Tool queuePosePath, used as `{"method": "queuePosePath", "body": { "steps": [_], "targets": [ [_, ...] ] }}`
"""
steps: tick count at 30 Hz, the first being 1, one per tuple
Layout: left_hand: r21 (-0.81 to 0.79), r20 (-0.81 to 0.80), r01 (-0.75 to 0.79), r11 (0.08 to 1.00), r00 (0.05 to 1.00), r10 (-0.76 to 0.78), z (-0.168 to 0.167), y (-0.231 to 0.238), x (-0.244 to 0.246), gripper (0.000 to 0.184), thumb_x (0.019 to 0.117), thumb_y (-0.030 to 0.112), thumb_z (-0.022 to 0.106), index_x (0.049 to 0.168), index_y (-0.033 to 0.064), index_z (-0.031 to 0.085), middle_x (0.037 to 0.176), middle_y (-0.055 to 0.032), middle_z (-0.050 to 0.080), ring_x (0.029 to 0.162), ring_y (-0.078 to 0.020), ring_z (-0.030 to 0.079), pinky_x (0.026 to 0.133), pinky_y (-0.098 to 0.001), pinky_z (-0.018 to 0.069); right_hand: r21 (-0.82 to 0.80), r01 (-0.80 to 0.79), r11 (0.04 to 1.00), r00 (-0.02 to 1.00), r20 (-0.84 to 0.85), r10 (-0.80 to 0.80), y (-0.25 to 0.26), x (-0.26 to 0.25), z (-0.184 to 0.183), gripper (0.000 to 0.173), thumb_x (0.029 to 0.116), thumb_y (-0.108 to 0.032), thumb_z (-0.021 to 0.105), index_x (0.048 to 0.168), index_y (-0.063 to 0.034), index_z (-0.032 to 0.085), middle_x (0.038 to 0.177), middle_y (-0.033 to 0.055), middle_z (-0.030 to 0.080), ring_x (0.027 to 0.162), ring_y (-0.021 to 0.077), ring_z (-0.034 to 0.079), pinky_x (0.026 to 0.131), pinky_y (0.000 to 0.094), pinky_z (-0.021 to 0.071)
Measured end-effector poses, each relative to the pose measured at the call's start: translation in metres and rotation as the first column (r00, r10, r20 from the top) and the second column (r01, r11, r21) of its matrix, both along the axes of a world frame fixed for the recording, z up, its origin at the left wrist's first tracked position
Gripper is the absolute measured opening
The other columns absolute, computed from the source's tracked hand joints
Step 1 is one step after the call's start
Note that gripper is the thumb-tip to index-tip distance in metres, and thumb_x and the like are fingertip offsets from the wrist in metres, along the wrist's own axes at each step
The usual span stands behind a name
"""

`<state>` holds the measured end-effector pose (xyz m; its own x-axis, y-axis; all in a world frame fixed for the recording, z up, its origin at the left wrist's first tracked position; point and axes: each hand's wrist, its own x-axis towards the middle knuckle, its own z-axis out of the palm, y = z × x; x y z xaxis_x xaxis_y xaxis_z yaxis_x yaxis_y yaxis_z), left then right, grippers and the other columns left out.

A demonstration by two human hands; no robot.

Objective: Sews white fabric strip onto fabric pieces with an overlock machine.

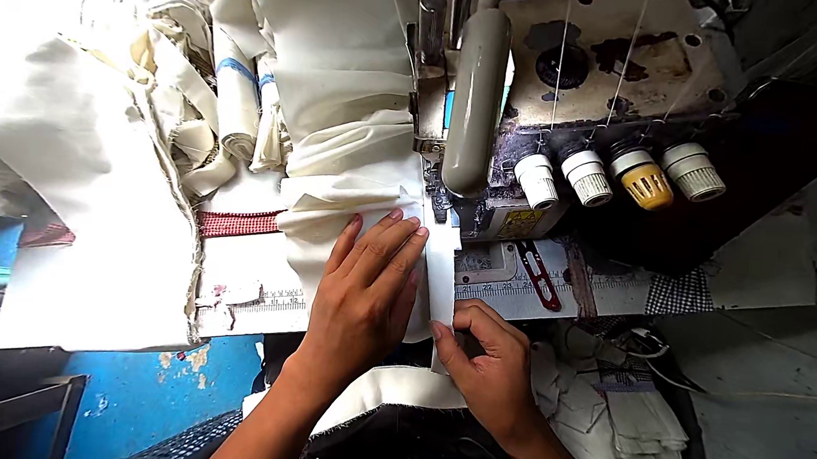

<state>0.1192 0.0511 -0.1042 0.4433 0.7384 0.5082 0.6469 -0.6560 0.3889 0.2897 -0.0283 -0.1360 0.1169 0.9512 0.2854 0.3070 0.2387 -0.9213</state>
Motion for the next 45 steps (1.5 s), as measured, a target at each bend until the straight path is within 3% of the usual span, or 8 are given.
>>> {"method": "queuePosePath", "body": {
  "steps": [16,20,23,25,28,34,38,45],
  "targets": [
    [-0.085,-0.054,0.076,0.993,0.995,-0.081,0.017,0.041,-0.003,0.038,0.1055,0.023,0.046,0.132,0.0066,0.068,0.143,-0.0107,0.062,0.141,-0.0261,0.051,0.121,-0.0534,0.0332,-0.020,0.085,0.996,0.996,-0.022,-0.085,0.029,-0.008,0.011,0.010,0.0914,-0.011,0.070,0.089,-0.0017,0.071,0.087,0.0054,0.071,0.078,0.0059,0.068,0.070,0.0198,0.0580],
    [-0.029,-0.020,0.022,0.999,1.000,-0.022,0.016,0.028,-0.012,0.037,0.1057,0.026,0.049,0.130,0.0093,0.070,0.144,-0.0111,0.061,0.144,-0.0306,0.047,0.121,-0.0562,0.0325,0.037,0.253,0.967,0.881,0.404,-0.246,0.020,-0.010,0.006,0.012,0.0898,-0.021,0.069,0.090,-0.0096,0.074,0.109,0.0071,0.070,0.105,0.0189,0.065,0.087,0.0324,0.0541],
    [0.005,0.168,-0.085,0.996,0.982,0.083,0.015,-0.013,-0.014,0.025,0.1021,0.020,0.055,0.110,0.0062,0.075,0.111,-0.0123,0.072,0.111,-0.0234,0.064,0.096,-0.0386,0.0508,0.100,0.265,0.959,0.805,0.524,-0.277,-0.006,-0.004,0.001,0.014,0.0927,-0.021,0.064,0.091,-0.0131,0.075,0.114,0.0067,0.071,0.112,0.0236,0.064,0.094,0.0378,0.0530],
    [-0.216,0.316,-0.035,0.976,0.943,0.104,0.008,-0.041,-0.008,0.029,0.1058,0.022,0.052,0.110,0.0021,0.072,0.104,-0.0061,0.074,0.098,-0.0103,0.069,0.086,-0.0272,0.0579,0.058,0.175,0.983,0.903,0.390,-0.183,-0.024,0.002,-0.001,0.013,0.0944,-0.016,0.063,0.098,-0.0081,0.073,0.099,0.0039,0.074,0.095,0.0128,0.070,0.085,0.0279,0.0585],
    [-0.600,0.515,0.193,0.777,0.836,0.189,-0.011,-0.061,0.010,0.039,0.1008,0.025,0.063,0.125,-0.0057,0.067,0.110,-0.0068,0.077,0.098,-0.0138,0.076,0.087,-0.0297,0.0637,-0.020,-0.048,0.999,0.974,0.221,0.052,-0.044,0.010,-0.010,0.013,0.0989,-0.011,0.061,0.101,-0.0039,0.071,0.084,0.0052,0.073,0.075,0.0096,0.070,0.069,0.0255,0.0599],
    [-0.711,0.575,0.268,0.650,0.754,0.319,-0.019,-0.065,0.016,0.015,0.0925,0.010,0.073,0.102,-0.0016,0.077,0.086,-0.0095,0.079,0.078,-0.0169,0.077,0.074,-0.0289,0.0649,-0.074,-0.346,0.935,0.863,0.367,0.348,-0.045,0.047,-0.007,0.023,0.1050,-0.025,0.058,0.107,-0.0104,0.076,0.108,0.0016,0.076,0.103,0.0123,0.072,0.091,0.0311,0.0588],
    [-0.700,0.660,0.396,0.595,0.678,0.325,-0.013,-0.061,0.010,0.019,0.0978,0.004,0.063,0.112,-0.0057,0.071,0.093,-0.0133,0.079,0.085,-0.0204,0.078,0.080,-0.0315,0.0640,0.124,0.126,0.984,0.945,0.287,-0.157,-0.017,0.096,0.021,0.025,0.1036,-0.021,0.058,0.110,-0.0054,0.076,0.097,0.0025,0.075,0.087,0.0058,0.070,0.078,0.0247,0.0600],
    [-0.666,0.743,0.627,0.404,0.512,0.430,-0.020,-0.065,0.005,0.013,0.0976,0.012,0.068,0.105,0.0033,0.075,0.095,-0.0135,0.078,0.089,-0.0185,0.077,0.086,-0.0318,0.0618,0.385,0.590,0.710,0.507,0.509,-0.696,0.021,0.156,0.041,0.040,0.1018,-0.029,0.061,0.137,-0.0128,0.068,0.106,0.0144,0.061,0.092,0.0233,0.059,0.075,0.0347,0.0522]
  ]
}}
